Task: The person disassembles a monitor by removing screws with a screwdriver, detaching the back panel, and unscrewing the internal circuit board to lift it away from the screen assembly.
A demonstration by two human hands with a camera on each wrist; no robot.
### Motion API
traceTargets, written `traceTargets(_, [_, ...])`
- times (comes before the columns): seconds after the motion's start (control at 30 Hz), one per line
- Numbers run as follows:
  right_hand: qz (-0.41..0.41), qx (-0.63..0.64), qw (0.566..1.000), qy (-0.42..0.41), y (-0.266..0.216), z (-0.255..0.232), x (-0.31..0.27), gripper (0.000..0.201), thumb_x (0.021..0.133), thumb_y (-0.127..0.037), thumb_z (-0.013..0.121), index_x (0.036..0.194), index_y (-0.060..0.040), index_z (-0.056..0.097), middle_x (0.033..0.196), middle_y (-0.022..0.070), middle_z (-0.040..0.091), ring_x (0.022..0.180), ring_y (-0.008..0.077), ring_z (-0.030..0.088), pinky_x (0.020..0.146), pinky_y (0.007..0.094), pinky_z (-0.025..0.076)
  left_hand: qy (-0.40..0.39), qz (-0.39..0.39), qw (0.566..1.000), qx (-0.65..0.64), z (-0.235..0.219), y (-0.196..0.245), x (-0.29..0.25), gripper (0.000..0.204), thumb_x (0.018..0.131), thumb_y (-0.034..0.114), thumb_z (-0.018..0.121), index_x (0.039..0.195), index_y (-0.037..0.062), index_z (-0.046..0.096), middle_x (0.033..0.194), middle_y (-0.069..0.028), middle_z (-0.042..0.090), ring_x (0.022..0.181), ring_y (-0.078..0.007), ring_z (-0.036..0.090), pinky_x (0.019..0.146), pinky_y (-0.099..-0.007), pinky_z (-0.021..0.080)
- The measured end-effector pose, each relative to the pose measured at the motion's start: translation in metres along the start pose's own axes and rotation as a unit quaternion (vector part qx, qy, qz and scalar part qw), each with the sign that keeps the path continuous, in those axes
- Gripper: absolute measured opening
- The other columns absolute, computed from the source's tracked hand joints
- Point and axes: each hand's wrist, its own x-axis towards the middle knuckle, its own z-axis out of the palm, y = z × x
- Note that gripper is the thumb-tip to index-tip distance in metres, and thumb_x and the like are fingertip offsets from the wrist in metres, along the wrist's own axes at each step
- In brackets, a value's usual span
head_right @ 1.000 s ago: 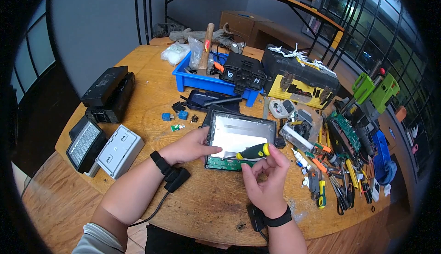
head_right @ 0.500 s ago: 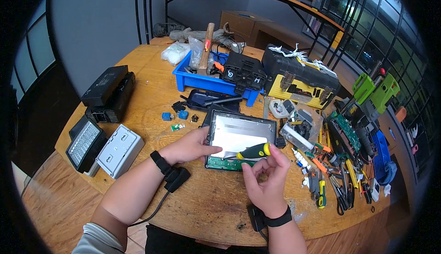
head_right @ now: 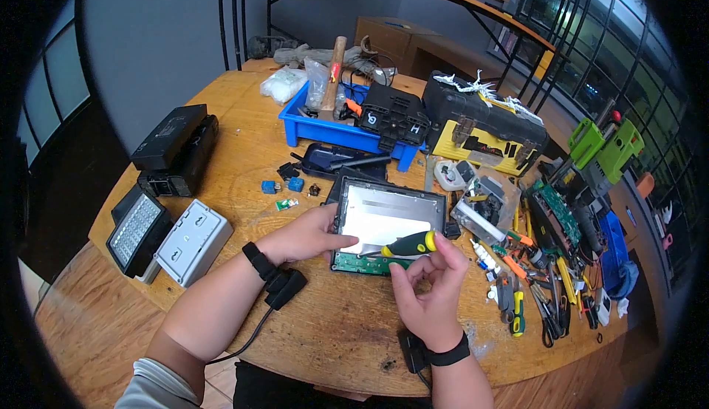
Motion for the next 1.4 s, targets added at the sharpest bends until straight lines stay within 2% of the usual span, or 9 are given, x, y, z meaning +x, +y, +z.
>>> traceTargets(0.7, [0.002, 0.006, 1.0, -0.001, 0.001, 0.001, -0.002, 0.076, 0.085, 0.01, 0.072, 0.146, -0.0049, 0.027, 0.101, 0.0091, 0.053, 0.067, 0.0106, 0.057, 0.06, 0.0226, 0.045, 0.003, 0.005, 1.0, 0.005, -0.001, -0.002, 0.001, 0.049, 0.094, 0.019, 0.073, 0.133, -0.0016, 0.051, 0.1, -0.0066, 0.067, 0.082, -0.011, 0.065, 0.061, -0.0256, 0.056])
traceTargets(0.77, [0.002, 0.007, 1.0, 0.002, 0.0, 0.002, -0.002, 0.076, 0.085, 0.01, 0.071, 0.146, -0.0051, 0.027, 0.102, 0.0095, 0.053, 0.067, 0.0109, 0.057, 0.06, 0.0228, 0.045, -0.009, 0.025, 1.0, -0.007, -0.002, -0.002, 0.001, 0.047, 0.094, 0.016, 0.071, 0.129, -0.0064, 0.049, 0.102, -0.0123, 0.068, 0.077, -0.016, 0.069, 0.06, -0.0285, 0.06])
traceTargets(1.07, [-0.004, 0.002, 1.0, -0.009, -0.001, 0.0, -0.001, 0.076, 0.085, 0.01, 0.071, 0.146, -0.0048, 0.027, 0.103, 0.0101, 0.053, 0.068, 0.0113, 0.057, 0.06, 0.0229, 0.045, 0.001, 0.029, 1.0, 0.011, -0.001, -0.008, 0.005, 0.047, 0.094, 0.016, 0.073, 0.127, -0.0068, 0.05, 0.102, -0.0128, 0.068, 0.078, -0.0161, 0.069, 0.06, -0.029, 0.06])
traceTargets(1.17, [-0.005, 0.006, 1.0, -0.012, 0.0, -0.001, -0.002, 0.077, 0.085, 0.01, 0.072, 0.146, -0.0046, 0.027, 0.103, 0.0097, 0.052, 0.067, 0.0111, 0.057, 0.06, 0.0227, 0.045, 0.004, 0.008, 1.0, 0.023, -0.002, -0.007, 0.004, 0.051, 0.094, 0.021, 0.074, 0.134, -0.0014, 0.051, 0.101, -0.0073, 0.068, 0.081, -0.0118, 0.065, 0.061, -0.0261, 0.056])
traceTargets(1.4, [-0.006, -0.002, 1.0, -0.012, 0.0, -0.001, -0.002, 0.077, 0.085, 0.009, 0.072, 0.147, -0.0043, 0.027, 0.102, 0.0088, 0.052, 0.068, 0.0102, 0.056, 0.06, 0.0222, 0.044, 0.001, 0.014, 1.0, 0.013, -0.001, 0.0, 0.001, 0.051, 0.094, 0.021, 0.074, 0.133, -0.0021, 0.051, 0.099, -0.007, 0.068, 0.08, -0.0117, 0.065, 0.061, -0.026, 0.056])
